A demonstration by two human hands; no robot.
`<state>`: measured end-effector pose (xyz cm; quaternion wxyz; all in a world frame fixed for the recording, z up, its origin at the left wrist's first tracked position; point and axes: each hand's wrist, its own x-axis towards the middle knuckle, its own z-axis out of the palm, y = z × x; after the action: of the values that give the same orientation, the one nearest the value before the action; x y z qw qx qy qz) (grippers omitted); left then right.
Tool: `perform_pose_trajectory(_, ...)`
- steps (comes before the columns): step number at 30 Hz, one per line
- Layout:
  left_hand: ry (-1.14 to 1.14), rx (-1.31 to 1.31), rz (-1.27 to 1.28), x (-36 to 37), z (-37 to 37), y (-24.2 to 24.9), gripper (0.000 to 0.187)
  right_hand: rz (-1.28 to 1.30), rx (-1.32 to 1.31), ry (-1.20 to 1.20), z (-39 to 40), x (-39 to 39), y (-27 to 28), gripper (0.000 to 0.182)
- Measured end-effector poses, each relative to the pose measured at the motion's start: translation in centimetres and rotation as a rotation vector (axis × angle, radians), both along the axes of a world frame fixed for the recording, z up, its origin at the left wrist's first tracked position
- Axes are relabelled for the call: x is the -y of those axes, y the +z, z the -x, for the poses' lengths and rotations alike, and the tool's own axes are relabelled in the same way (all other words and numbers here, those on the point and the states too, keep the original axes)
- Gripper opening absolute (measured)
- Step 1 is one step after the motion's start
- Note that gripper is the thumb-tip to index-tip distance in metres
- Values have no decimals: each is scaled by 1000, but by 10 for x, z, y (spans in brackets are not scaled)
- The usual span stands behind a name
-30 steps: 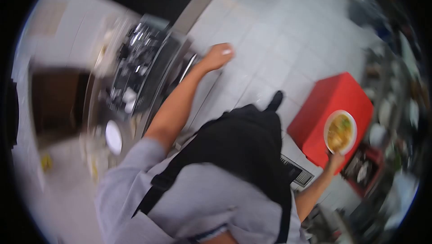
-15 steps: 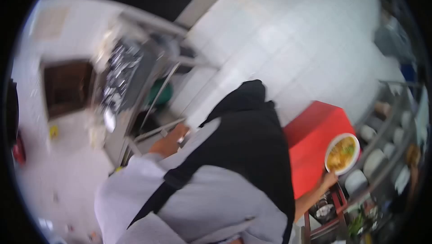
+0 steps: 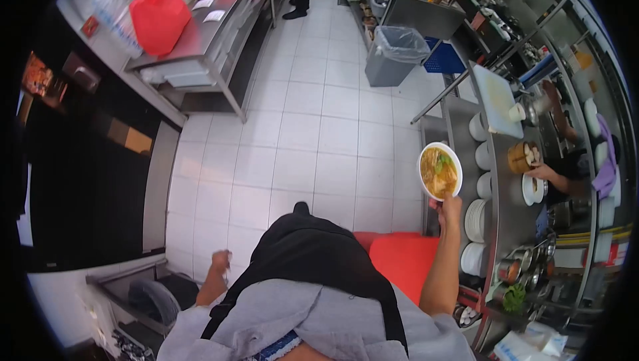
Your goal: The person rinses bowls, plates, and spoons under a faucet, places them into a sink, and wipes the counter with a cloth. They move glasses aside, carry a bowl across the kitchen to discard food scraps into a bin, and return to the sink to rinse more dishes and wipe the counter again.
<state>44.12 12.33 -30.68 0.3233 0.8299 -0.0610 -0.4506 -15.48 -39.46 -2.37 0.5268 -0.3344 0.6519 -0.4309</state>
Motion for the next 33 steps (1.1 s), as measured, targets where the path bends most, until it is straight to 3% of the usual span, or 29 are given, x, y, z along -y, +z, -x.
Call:
perform_pose_trajectory(4, 150, 21, 136, 198, -72, 60, 21, 48, 14, 10, 1, 157, 21, 27)
perform_pose_trajectory(6, 89, 140, 233, 282, -93, 99, 18, 66, -12, 25, -3, 245, 29, 26)
perform_pose_trajectory(11, 138, 219, 279, 412, -89, 153, 16, 171, -73, 91, -27, 448, 64, 26)
perform_pose_trajectory(15, 74, 368, 113, 381, -55, 52, 24, 154, -193, 144, -38, 619, 65, 29)
perform_pose_trajectory(16, -401, 663, 42, 361, -32, 46, 27, 155, -259, 161, -39, 659, 60, 29)
perform_pose_trajectory(17, -274, 374, -101, 351, 3, 62, 27, 154, -324, 178, -40, 701, 54, 28)
perform_pose_trajectory(18, -636, 671, -209, 339, 39, 67, 24, 158, -387, 196, -45, 742, 48, 29)
perform_pose_trajectory(19, -900, 631, -312, 332, 67, 81, 17, 173, -468, 213, -53, 779, 44, 28)
perform_pose_trajectory(20, -833, 486, -377, 340, 94, 98, 16, 150, -602, 258, -60, 820, 33, 27)
perform_pose_trajectory(22, -461, 220, -460, 369, 132, 125, 14, 95, -877, 357, -66, 901, 6, 25)
perform_pose_trajectory(24, -315, 164, -500, 398, 147, 141, 14, -33, -1036, 420, -104, 950, 4, 24)
perform_pose_trajectory(25, -304, 185, -505, 409, 149, 148, 14, 82, -1270, 454, -117, 975, -12, 23)
perform_pose_trajectory(27, -433, 326, -500, 432, 147, 155, 16, 288, -1626, 534, -138, 1008, -38, 21)
perform_pose_trajectory(29, -810, 721, -428, 464, 125, 147, 19, 458, -1824, 603, -158, 1036, -58, 20)
perform_pose_trajectory(30, -826, 838, -390, 491, 109, 133, 20, 549, -1897, 620, -165, 1057, -68, 20)
perform_pose_trajectory(31, -37, 342, -165, 568, 91, 124, 17, 599, -1993, 663, -172, 1077, -77, 22)
perform_pose_trajectory(32, 331, 144, -152, 645, 87, 129, 21, 588, -2043, 652, -170, 1089, -85, 23)
perform_pose_trajectory(33, 324, 79, -125, 710, 78, 122, 19, 577, -2094, 642, -171, 1098, -89, 24)
